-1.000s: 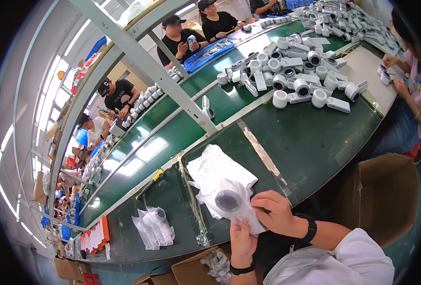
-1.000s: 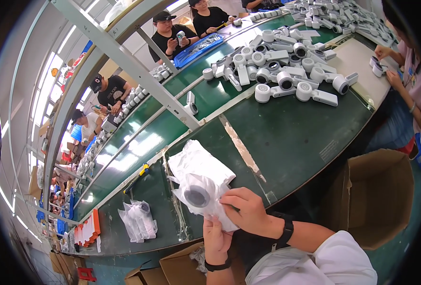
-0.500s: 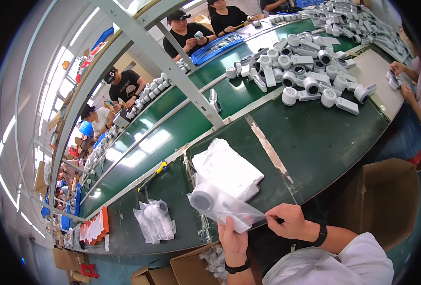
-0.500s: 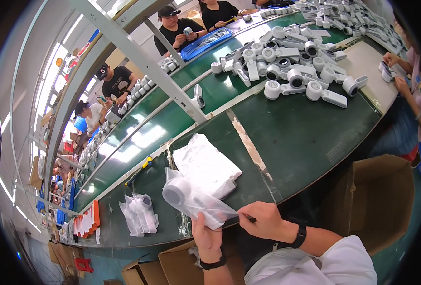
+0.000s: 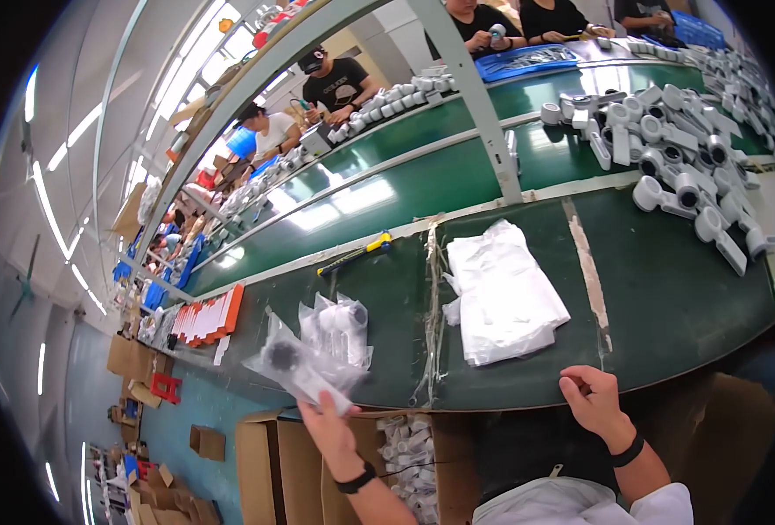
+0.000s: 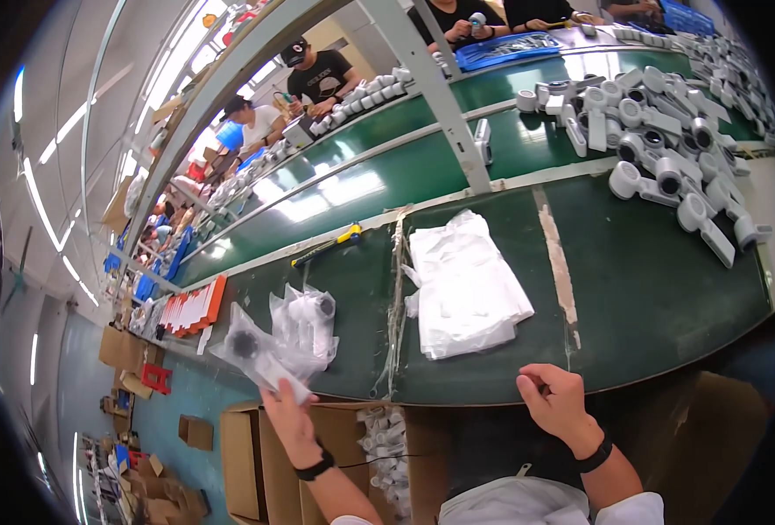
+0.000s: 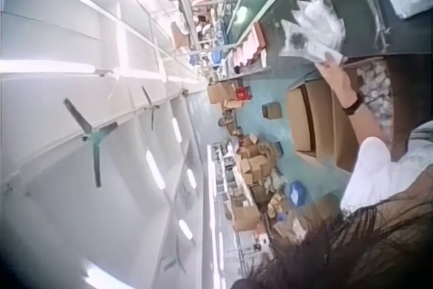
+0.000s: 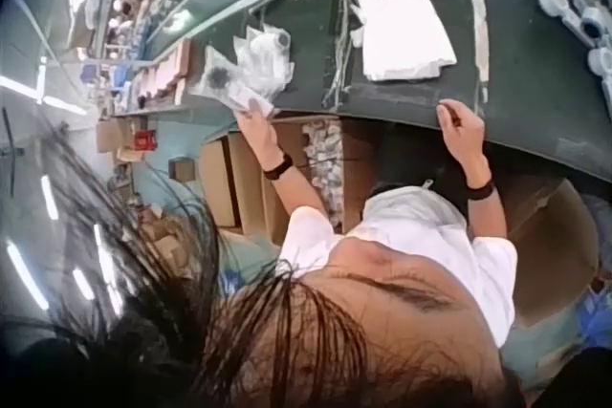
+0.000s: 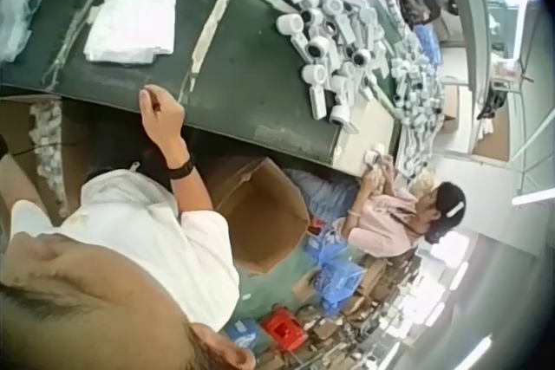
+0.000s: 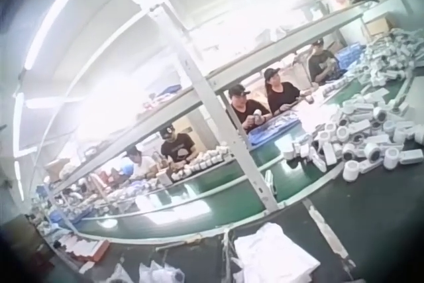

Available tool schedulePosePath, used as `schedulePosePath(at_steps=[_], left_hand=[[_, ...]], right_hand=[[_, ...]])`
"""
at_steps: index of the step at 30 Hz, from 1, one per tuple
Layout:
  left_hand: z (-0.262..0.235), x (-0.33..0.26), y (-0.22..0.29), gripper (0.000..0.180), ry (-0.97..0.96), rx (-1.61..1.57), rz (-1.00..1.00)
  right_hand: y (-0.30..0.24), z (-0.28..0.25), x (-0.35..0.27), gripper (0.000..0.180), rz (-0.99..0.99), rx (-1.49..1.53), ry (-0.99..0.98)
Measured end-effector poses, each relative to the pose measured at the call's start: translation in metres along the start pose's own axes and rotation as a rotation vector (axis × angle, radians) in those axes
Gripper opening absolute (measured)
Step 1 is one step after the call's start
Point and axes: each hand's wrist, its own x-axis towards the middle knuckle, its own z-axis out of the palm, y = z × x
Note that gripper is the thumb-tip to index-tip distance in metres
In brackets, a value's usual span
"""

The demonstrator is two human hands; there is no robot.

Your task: The person bags handheld fans by hand, picking up a fan from a pile, sliding it into a plastic bag, and placing the bagged fan onto the table or into a cardboard box.

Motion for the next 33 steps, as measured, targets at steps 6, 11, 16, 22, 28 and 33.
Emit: schedulePosePath(at_steps=[6,11,16,22,28,33], left_hand=[[-0.082,0.101,-0.04,0.04,0.268,0.291,0.035],[-0.096,0.151,-0.08,0.043,0.332,0.511,0.052],[-0.088,0.172,-0.106,0.042,0.362,0.717,0.071],[-0.086,0.161,-0.093,0.041,0.276,0.713,0.038],[-0.038,0.113,-0.049,0.037,0.278,0.674,0.341],[0.045,0.021,-0.039,0.022,-0.191,0.352,0.323]], right_hand=[[0.005,0.002,0.0,0.007,-0.083,-0.105,0.043],[0.011,0.002,0.0,0.005,-0.122,-0.11,0.067],[0.009,0.004,0.001,0.006,-0.157,-0.15,0.058],[0.009,0.005,0.001,0.005,-0.178,-0.164,0.058],[0.006,0.005,0.001,0.001,-0.237,-0.214,0.12],[-0.01,-0.013,0.003,0.015,0.105,0.16,-0.005]])
